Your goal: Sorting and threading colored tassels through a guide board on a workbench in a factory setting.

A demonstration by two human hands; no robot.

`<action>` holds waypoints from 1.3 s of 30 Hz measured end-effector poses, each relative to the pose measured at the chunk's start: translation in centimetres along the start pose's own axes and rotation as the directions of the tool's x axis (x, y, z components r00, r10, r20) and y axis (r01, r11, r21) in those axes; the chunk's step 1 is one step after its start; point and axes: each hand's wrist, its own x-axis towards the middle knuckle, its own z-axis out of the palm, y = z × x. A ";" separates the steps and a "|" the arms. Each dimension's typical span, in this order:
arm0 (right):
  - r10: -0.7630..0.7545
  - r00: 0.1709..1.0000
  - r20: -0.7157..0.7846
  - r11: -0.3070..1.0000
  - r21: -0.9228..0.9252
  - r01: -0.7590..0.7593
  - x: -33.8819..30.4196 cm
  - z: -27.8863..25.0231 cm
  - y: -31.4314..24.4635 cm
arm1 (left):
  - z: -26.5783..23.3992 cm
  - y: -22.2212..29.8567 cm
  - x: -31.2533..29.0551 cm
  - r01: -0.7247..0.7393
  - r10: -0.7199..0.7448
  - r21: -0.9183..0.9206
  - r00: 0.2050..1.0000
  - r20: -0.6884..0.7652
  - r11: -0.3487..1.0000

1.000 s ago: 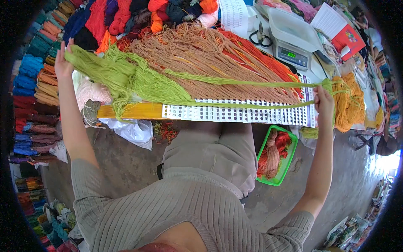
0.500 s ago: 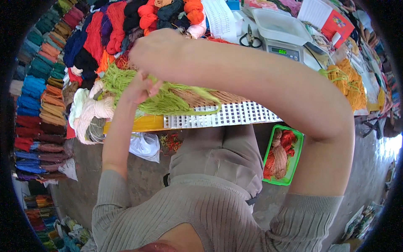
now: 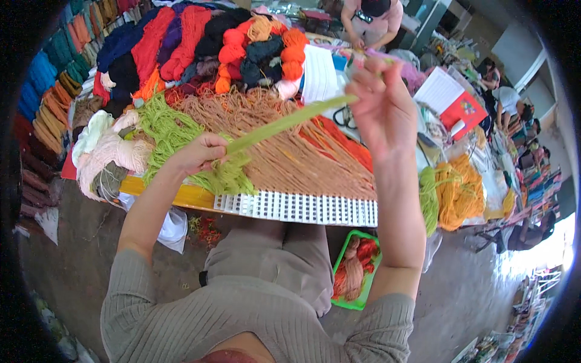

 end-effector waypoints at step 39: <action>-0.842 0.486 -0.235 0.306 -0.949 0.070 -8.6 -12.5 -37.0 | -33.0 39.5 -16.0 -0.862 0.484 0.173 0.093 -0.870 0.476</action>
